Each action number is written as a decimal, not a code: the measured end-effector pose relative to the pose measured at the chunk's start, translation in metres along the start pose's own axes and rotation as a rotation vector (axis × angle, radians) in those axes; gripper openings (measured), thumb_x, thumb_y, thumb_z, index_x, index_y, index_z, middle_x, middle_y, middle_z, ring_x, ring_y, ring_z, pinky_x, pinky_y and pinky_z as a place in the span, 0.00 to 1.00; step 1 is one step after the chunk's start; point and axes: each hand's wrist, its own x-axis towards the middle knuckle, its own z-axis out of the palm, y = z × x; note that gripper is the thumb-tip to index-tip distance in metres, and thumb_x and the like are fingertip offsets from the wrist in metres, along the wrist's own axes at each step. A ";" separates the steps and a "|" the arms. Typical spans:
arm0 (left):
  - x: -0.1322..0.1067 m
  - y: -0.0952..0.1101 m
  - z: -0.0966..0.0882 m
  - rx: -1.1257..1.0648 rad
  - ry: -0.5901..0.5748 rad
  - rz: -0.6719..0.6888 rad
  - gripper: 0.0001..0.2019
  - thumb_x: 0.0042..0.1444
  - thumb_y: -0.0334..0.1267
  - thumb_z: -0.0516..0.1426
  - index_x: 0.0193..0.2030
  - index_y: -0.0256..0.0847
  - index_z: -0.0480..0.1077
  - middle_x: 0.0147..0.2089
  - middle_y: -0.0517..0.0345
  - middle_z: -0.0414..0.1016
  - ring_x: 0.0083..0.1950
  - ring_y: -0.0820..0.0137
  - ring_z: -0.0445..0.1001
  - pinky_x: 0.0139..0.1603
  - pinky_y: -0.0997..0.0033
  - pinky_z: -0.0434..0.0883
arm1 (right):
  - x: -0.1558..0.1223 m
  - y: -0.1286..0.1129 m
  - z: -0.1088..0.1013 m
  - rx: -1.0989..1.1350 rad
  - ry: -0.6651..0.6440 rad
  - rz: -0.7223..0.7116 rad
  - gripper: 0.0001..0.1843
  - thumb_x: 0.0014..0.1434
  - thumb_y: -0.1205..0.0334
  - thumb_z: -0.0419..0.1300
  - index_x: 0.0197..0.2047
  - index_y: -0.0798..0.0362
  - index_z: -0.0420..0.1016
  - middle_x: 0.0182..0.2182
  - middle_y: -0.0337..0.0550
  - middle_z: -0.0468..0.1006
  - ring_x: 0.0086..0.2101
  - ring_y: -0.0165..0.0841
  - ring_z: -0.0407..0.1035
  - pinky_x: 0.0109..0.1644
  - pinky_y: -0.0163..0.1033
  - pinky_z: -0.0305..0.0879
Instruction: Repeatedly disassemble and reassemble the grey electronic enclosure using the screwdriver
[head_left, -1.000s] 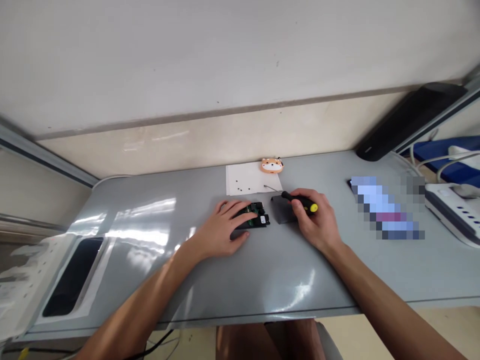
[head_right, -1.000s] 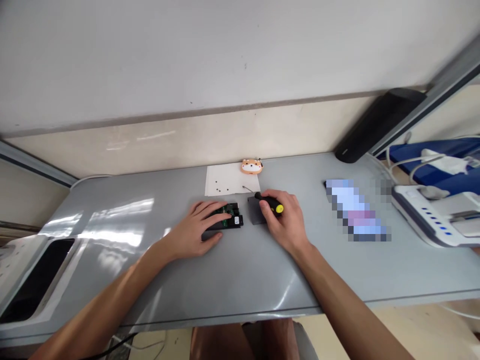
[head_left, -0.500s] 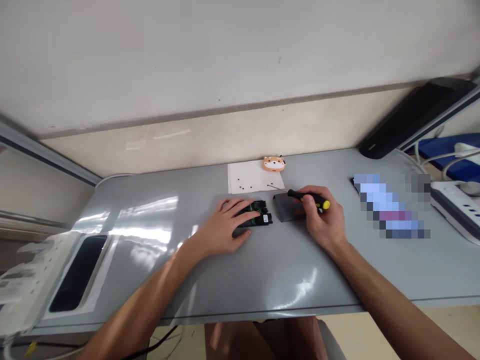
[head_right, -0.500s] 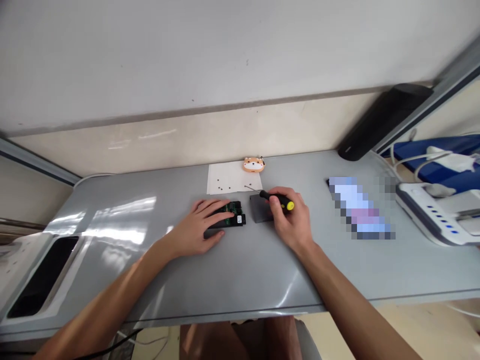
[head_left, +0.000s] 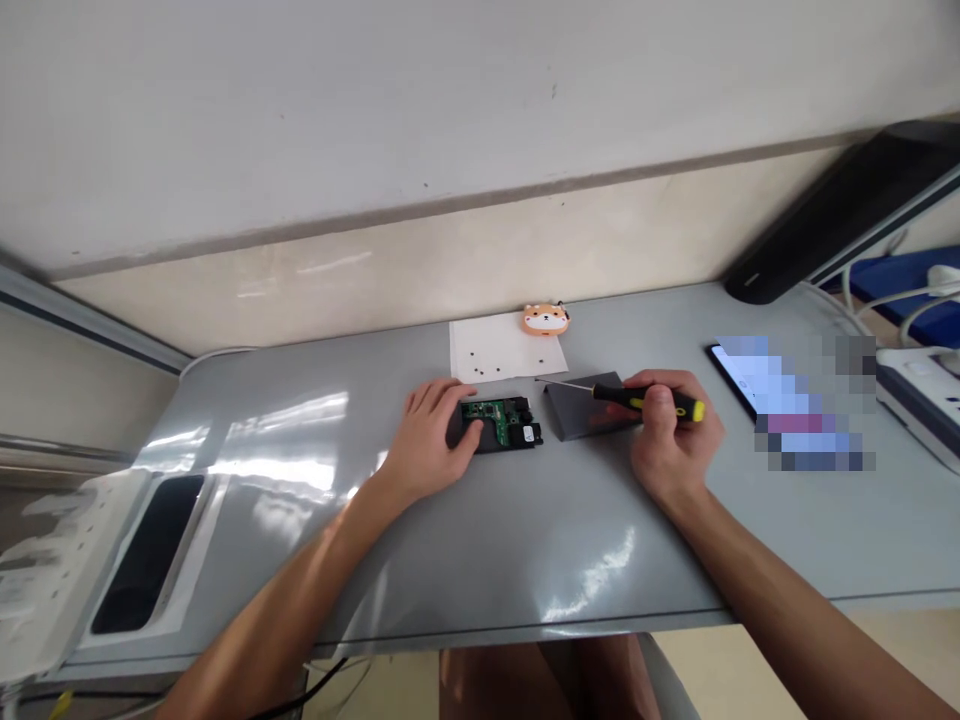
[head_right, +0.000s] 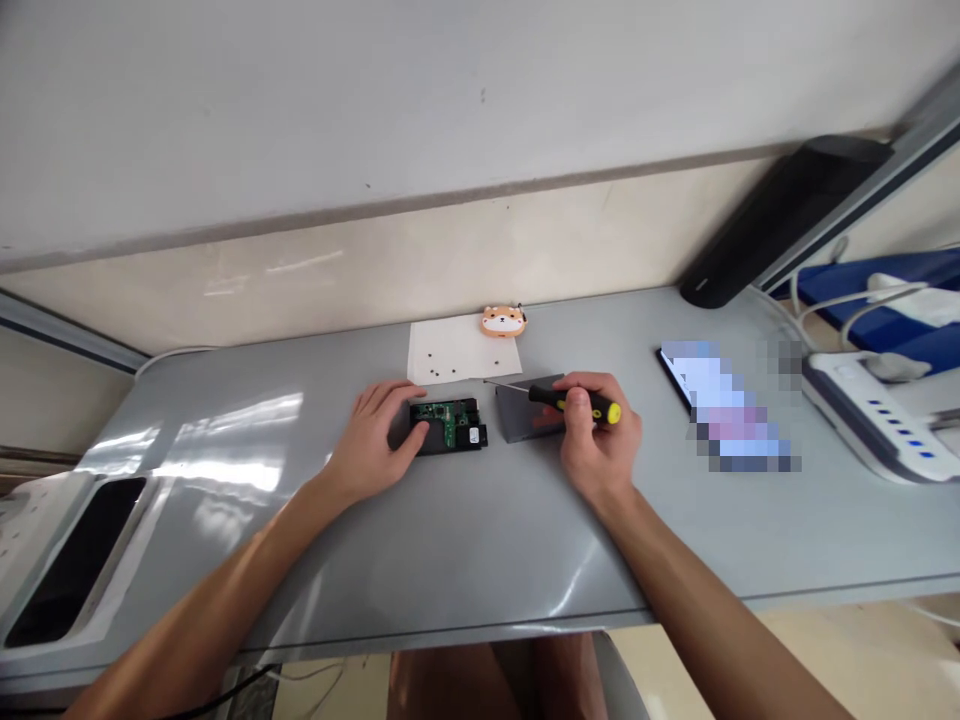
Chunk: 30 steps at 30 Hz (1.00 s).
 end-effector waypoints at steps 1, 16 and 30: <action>0.000 0.000 0.001 0.012 0.013 -0.019 0.12 0.71 0.40 0.56 0.58 0.44 0.73 0.60 0.46 0.78 0.63 0.53 0.75 0.68 0.45 0.71 | 0.000 0.000 0.000 -0.002 0.009 -0.002 0.19 0.71 0.41 0.61 0.39 0.48 0.78 0.34 0.43 0.81 0.25 0.36 0.79 0.26 0.42 0.79; 0.011 0.009 -0.008 -0.098 -0.030 -0.255 0.05 0.64 0.32 0.59 0.38 0.45 0.75 0.36 0.59 0.78 0.45 0.61 0.77 0.56 0.57 0.74 | -0.006 -0.001 0.002 0.099 0.014 -0.094 0.17 0.72 0.46 0.64 0.38 0.48 0.82 0.31 0.41 0.81 0.23 0.34 0.77 0.23 0.41 0.75; 0.014 0.001 -0.009 -0.155 0.033 -0.290 0.06 0.63 0.29 0.58 0.39 0.44 0.75 0.41 0.57 0.78 0.44 0.64 0.77 0.49 0.64 0.76 | -0.006 -0.008 0.006 0.139 0.048 -0.187 0.17 0.73 0.47 0.63 0.36 0.48 0.80 0.26 0.39 0.78 0.20 0.35 0.77 0.20 0.40 0.68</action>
